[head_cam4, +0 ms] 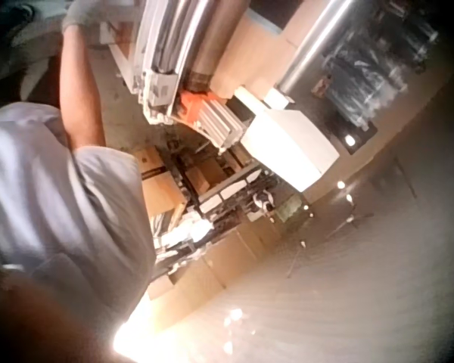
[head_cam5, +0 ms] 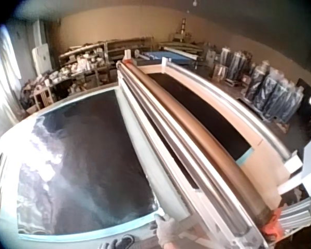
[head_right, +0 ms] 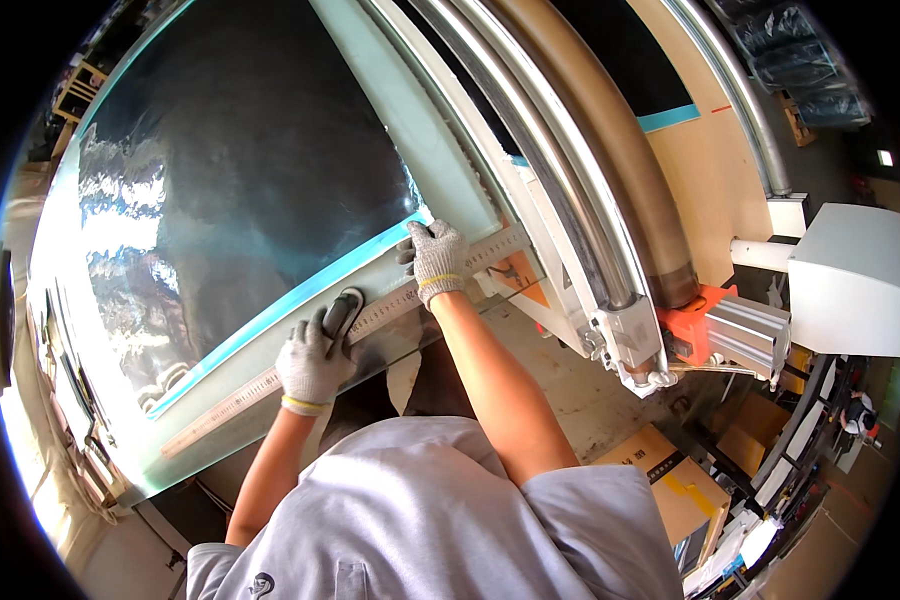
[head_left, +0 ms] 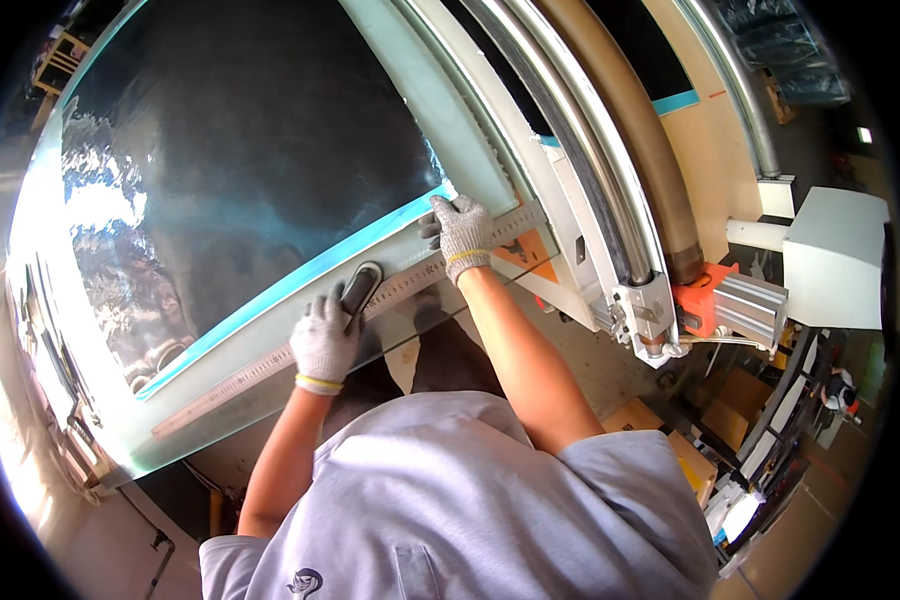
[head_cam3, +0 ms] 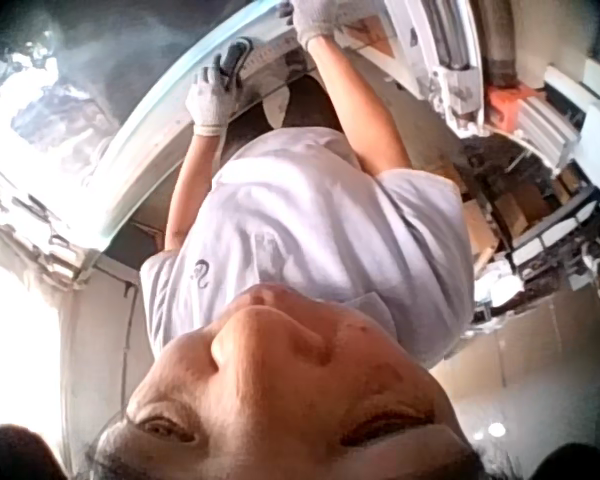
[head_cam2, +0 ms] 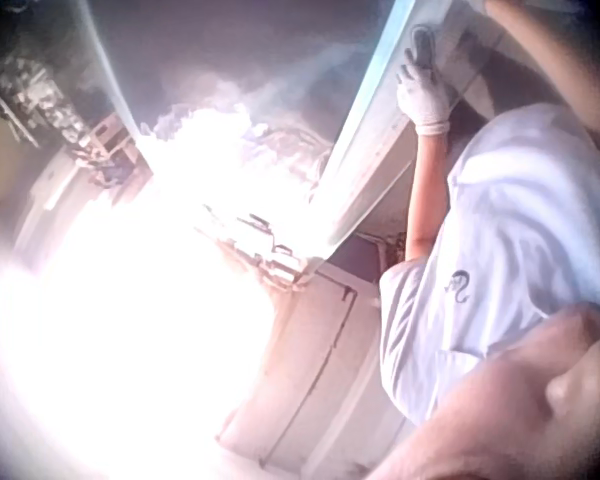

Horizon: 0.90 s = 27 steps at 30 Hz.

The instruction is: The person squats to inspect a stack of black panels on the floor, then walks to a desk to write on a notepad. They pick up a ruler and walk to a large cutting machine, where they operate the touchscreen and measure a large sheet of material on the table using the ruler.

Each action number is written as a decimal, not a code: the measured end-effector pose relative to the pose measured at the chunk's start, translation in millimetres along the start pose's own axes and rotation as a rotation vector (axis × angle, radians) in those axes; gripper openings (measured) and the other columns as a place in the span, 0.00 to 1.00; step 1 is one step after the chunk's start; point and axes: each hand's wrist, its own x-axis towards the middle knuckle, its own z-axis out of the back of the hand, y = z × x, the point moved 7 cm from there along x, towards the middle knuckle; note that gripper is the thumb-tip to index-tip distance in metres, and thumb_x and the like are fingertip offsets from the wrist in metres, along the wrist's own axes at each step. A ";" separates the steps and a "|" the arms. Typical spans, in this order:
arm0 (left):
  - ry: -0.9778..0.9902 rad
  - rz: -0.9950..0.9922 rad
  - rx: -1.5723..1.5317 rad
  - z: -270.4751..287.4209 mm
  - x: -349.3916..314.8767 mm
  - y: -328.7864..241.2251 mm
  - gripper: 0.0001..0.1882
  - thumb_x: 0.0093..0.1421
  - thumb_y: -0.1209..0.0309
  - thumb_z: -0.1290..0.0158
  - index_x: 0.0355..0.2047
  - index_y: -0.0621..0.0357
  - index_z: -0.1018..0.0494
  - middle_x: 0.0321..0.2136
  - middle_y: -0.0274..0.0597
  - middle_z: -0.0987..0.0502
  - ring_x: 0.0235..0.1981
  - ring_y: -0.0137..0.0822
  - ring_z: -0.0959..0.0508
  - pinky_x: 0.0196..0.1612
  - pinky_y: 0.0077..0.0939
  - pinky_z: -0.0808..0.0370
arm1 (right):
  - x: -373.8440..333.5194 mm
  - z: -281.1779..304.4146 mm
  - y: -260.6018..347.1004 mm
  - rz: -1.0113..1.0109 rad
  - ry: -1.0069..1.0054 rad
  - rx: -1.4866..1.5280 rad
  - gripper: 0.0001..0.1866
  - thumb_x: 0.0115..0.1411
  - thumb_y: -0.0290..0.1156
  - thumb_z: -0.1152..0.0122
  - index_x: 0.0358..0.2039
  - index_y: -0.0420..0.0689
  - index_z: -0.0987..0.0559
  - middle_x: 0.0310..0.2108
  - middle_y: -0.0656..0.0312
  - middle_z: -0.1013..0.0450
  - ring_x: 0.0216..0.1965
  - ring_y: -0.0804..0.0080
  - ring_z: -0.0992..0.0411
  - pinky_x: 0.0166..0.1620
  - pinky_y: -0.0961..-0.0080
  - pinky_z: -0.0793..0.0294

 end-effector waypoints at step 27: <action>-0.011 -0.200 0.070 16.4 101.4 -69.5 0.41 0.50 0.61 0.38 0.62 0.59 0.39 0.60 0.57 0.37 0.63 0.58 0.39 0.66 0.53 0.45 | -5.1 2.7 14.0 0.164 -0.069 -0.138 0.10 0.61 0.27 0.39 0.25 0.35 0.24 0.17 0.58 0.24 0.12 0.75 0.28 0.15 0.78 0.33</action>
